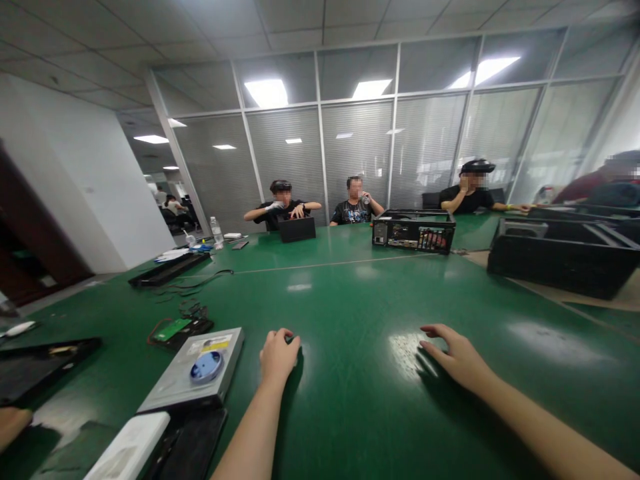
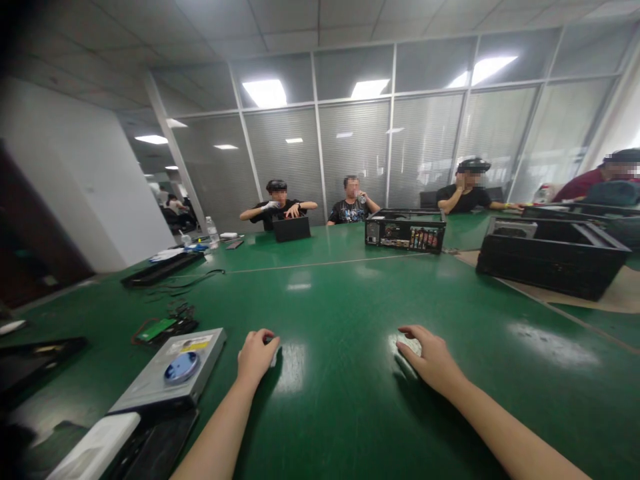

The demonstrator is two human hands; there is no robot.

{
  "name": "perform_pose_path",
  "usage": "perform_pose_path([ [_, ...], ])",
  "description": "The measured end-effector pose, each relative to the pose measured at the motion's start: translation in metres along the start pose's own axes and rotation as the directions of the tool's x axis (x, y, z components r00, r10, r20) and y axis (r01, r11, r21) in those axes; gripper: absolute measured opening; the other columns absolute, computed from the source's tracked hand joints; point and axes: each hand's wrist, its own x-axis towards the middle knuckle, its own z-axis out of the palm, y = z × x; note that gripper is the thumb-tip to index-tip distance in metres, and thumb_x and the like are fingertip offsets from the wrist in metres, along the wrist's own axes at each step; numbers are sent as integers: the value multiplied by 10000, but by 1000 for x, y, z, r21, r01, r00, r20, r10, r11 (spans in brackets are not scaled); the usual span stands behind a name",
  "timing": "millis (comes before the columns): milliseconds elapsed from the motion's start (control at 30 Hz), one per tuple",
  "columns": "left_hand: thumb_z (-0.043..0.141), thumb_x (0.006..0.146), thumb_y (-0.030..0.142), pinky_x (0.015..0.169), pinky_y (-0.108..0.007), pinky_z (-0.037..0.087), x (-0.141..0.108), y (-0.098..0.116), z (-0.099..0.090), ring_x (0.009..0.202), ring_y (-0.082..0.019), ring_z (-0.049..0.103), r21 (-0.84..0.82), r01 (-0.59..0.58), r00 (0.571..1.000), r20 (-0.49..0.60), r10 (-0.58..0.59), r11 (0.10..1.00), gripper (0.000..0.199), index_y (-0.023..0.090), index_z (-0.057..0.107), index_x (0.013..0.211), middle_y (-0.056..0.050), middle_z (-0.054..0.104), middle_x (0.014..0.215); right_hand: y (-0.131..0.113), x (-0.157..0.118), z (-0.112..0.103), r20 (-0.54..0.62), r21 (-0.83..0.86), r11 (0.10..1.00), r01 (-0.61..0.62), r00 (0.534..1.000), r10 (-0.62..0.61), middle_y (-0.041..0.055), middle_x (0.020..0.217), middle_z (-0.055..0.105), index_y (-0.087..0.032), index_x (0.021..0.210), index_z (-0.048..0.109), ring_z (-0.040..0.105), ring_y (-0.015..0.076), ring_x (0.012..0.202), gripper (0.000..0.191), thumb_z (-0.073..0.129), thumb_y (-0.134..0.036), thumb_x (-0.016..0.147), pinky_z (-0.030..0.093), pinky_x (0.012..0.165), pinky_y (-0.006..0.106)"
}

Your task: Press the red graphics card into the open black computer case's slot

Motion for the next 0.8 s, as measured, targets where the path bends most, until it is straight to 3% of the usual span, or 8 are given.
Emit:
perform_pose_path([
  [233, 514, 826, 434, 864, -386, 451, 1, 0, 0, 1010, -267, 622, -79, 24, 1000, -18, -26, 997, 275, 249, 679, 945, -80, 618, 1075, -5, -8, 3, 27, 10, 1000, -10, 1000, 10, 126, 1188, 659, -201, 1214, 623, 618, 301, 1106, 454, 525, -520, 906, 558, 750, 387],
  [400, 535, 817, 408, 884, -381, 461, 6, -4, 2, 1005, -253, 617, -204, 45, 996, -65, -60, 978, 245, 238, 675, 923, -75, 628, 1051, -8, -9, 7, 43, -47, 998, 47, 998, -45, 135, 1197, 648, -199, 1251, 587, 608, 305, 1114, 472, 519, -527, 919, 495, 925, 474],
  [533, 476, 865, 439, 939, -357, 457, 13, -10, 2, 990, -234, 605, -419, 28, 972, -202, -124, 907, 295, 195, 638, 904, -80, 648, 972, -19, -11, 8, 48, -126, 986, 112, 993, -107, 139, 1273, 611, -214, 1302, 540, 572, 325, 1176, 511, 549, -535, 904, 404, 1022, 541],
  [667, 333, 938, 488, 969, -371, 460, 18, -16, 2, 1075, -238, 590, -553, 65, 913, -302, -273, 831, 414, 186, 610, 997, -98, 657, 1054, -51, -1, 8, 33, -194, 959, 206, 979, -203, 142, 1340, 569, -228, 1346, 497, 512, 335, 1253, 596, 610, -559, 863, 362, 1055, 537],
  [800, 296, 961, 508, 1060, -378, 406, 19, -18, 1, 1198, -236, 544, -627, 21, 844, -406, -350, 778, 490, 166, 582, 1164, -126, 618, 1219, -106, 45, 6, 28, -216, 915, 340, 939, -342, 158, 1373, 534, -225, 1392, 456, 477, 347, 1280, 730, 657, -618, 810, 369, 1050, 522],
])
